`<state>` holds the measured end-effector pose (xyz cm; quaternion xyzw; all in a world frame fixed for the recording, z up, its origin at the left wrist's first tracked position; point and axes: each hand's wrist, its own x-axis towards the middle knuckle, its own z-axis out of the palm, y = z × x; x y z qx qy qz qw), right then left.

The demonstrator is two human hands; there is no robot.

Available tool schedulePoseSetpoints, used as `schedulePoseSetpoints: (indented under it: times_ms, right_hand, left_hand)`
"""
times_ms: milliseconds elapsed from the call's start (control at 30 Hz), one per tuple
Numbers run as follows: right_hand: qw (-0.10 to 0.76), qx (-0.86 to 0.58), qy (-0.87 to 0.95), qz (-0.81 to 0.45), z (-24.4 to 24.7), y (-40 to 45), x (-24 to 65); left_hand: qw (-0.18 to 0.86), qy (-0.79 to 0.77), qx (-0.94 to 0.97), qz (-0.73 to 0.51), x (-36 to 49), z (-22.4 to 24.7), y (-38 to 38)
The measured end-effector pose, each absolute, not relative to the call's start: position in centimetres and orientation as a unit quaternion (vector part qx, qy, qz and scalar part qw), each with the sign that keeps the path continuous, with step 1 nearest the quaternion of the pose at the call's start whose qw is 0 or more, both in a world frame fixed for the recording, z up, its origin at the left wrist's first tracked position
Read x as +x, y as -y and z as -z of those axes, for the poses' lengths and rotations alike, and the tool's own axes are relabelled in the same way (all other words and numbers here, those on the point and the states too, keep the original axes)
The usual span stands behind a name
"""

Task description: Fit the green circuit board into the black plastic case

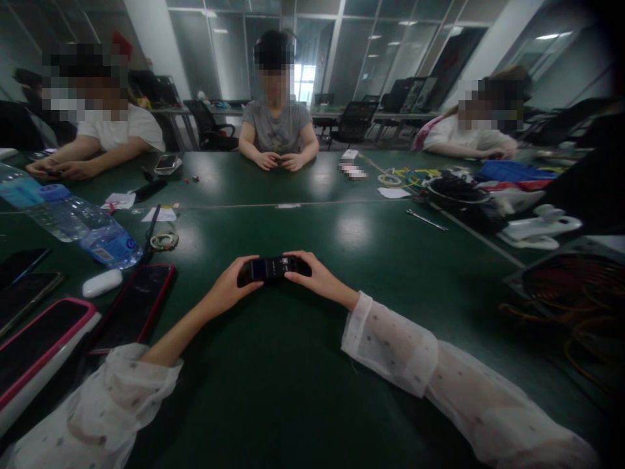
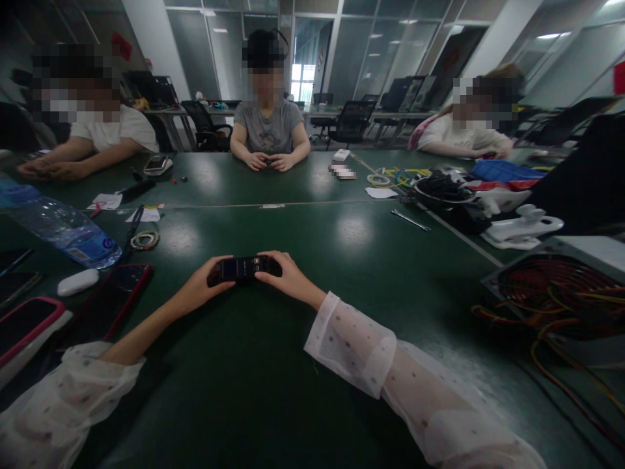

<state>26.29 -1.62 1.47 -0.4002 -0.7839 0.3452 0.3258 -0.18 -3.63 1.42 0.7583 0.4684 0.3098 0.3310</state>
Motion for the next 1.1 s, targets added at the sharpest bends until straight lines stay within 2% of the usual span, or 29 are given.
schedulePoseSetpoints:
  times_ms: [833, 1100]
  right_hand:
    - [0.393, -0.371, 0.743, -0.394, -0.3, 1.2, 26.2]
    - [0.445, -0.361, 0.692, -0.438, -0.2, 1.1, 26.3]
  left_hand:
    - [0.293, -0.481, 0.769, -0.302, -0.7, -0.2, 3.0]
    - [0.291, -0.492, 0.767, -0.291, -0.6, -0.2, 2.9]
